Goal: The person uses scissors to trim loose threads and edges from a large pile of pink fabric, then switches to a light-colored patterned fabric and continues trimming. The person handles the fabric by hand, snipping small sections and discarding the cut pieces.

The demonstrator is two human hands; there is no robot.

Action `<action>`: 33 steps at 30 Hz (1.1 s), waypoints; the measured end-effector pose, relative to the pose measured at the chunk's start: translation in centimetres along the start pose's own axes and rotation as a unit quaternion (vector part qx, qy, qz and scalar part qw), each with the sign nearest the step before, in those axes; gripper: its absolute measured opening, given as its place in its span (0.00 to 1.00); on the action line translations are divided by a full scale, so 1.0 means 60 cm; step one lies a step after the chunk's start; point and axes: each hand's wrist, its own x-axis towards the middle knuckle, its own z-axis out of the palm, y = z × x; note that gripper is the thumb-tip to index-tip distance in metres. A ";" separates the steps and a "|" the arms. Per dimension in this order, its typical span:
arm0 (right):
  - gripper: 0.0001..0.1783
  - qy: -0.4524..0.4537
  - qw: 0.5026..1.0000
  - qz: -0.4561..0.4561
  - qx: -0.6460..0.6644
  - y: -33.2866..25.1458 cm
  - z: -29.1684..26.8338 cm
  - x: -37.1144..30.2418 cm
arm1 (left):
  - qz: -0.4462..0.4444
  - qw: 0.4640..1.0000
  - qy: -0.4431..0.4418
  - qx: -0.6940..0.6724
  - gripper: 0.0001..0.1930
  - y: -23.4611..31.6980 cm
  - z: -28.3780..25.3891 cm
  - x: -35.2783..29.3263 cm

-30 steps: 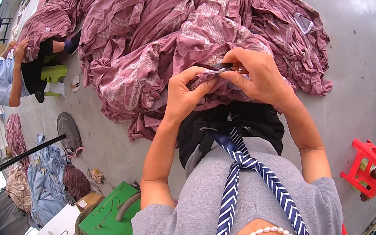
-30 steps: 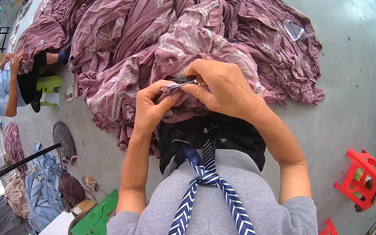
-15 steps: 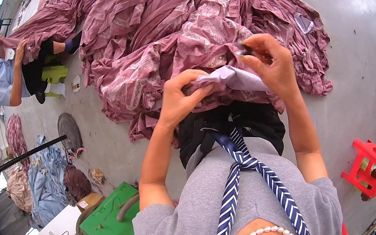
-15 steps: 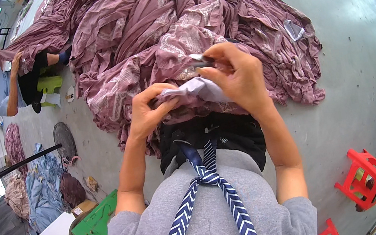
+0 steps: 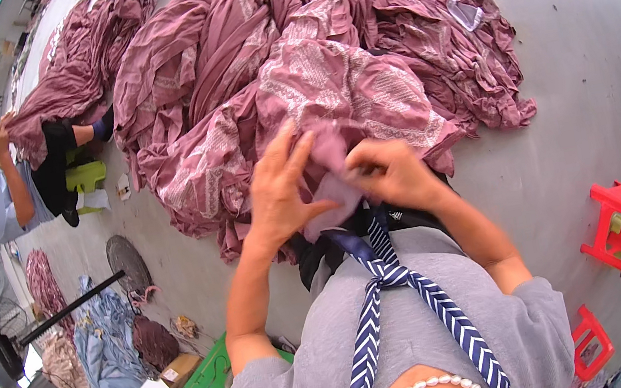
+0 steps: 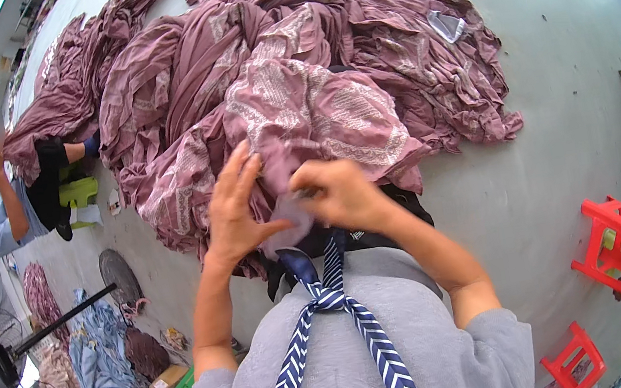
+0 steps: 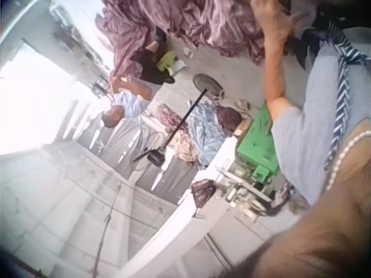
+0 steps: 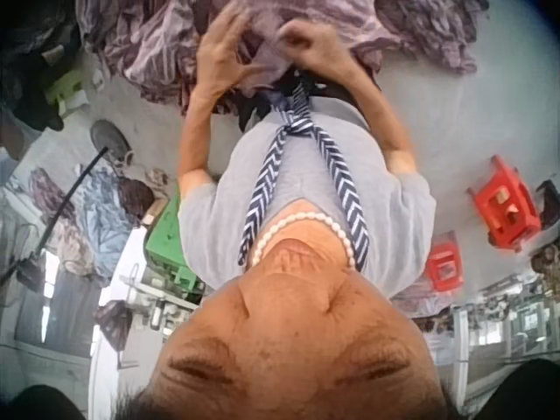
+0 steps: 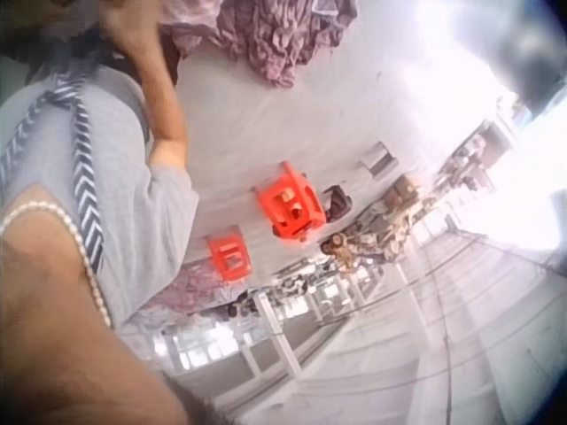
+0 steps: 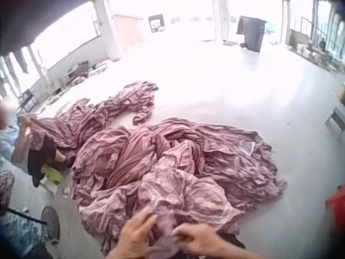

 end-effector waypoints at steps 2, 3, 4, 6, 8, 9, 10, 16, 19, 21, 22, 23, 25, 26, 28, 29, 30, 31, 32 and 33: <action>0.12 -0.126 0.990 -0.041 0.044 -0.023 0.032 -0.010 | 0.092 0.995 -0.027 0.007 0.34 0.000 0.031 0.018; 0.12 -0.117 0.988 -0.105 -0.011 -0.030 0.041 -0.013 | 0.110 0.993 -0.045 -0.009 0.29 -0.010 0.045 0.021; 0.13 -0.106 0.978 -0.165 -0.068 -0.033 0.043 -0.016 | 0.077 0.988 -0.105 -0.083 0.23 -0.035 0.053 0.017; 0.14 -0.015 0.984 -0.153 -0.096 -0.038 0.014 -0.015 | -0.006 0.996 -0.020 -0.084 0.25 -0.075 0.036 -0.025; 0.12 0.104 0.978 -0.125 -0.133 -0.017 -0.036 -0.021 | -0.109 0.971 0.026 0.210 0.28 -0.057 -0.035 -0.049; 0.08 0.173 0.973 -0.091 -0.122 0.002 -0.063 -0.030 | -0.170 0.965 0.090 0.177 0.27 -0.075 -0.076 -0.067; 0.03 0.240 0.963 -0.055 -0.112 0.024 -0.087 -0.039 | -0.235 0.954 0.173 0.071 0.27 -0.104 -0.109 -0.092; 0.06 0.343 0.936 0.033 -0.076 0.108 -0.175 -0.057 | -0.441 0.679 0.525 -0.262 0.26 -0.404 -0.092 -0.240; 0.14 0.337 0.930 0.085 -0.117 0.172 -0.196 -0.063 | -0.452 0.684 0.537 -0.196 0.26 -0.471 -0.083 -0.284; 0.21 0.383 0.903 0.112 -0.160 0.263 -0.210 -0.081 | -0.420 0.733 0.528 0.083 0.25 -0.429 -0.091 -0.230; 0.24 0.405 0.887 0.126 -0.181 0.297 -0.215 -0.092 | -0.383 0.719 0.514 0.269 0.23 -0.363 -0.094 -0.174; 0.34 0.379 0.880 0.197 -0.207 0.303 -0.217 -0.096 | -0.328 0.766 0.504 0.230 0.22 -0.312 -0.098 -0.140; 0.30 0.354 0.883 0.299 -0.076 0.358 -0.225 -0.107 | -0.205 0.844 0.474 0.144 0.21 -0.219 -0.089 -0.067; 0.26 0.300 0.861 0.408 0.048 0.352 -0.223 -0.105 | -0.235 0.867 0.430 0.093 0.19 -0.166 -0.072 -0.036; 0.24 0.297 0.845 0.401 0.191 0.364 -0.210 -0.103 | -0.095 0.915 0.369 0.131 0.15 -0.115 -0.035 0.012; 0.23 0.262 0.859 0.388 0.210 0.357 -0.210 -0.103 | -0.033 0.931 0.347 0.107 0.13 -0.091 -0.015 0.034; 0.23 0.228 0.870 0.374 0.228 0.346 -0.207 -0.103 | -0.010 0.947 0.316 0.058 0.12 -0.071 0.007 0.052; 0.19 0.295 0.863 0.278 0.302 0.327 -0.190 -0.095 | 0.015 0.960 0.281 0.006 0.11 -0.053 0.032 0.069; 0.18 0.312 0.867 0.242 0.305 0.320 -0.190 -0.092 | -0.009 0.970 0.240 -0.032 0.10 -0.038 0.052 0.082; 0.17 0.328 0.869 0.206 0.307 0.315 -0.193 -0.091 | -0.032 0.977 0.198 -0.069 0.09 -0.024 0.072 0.093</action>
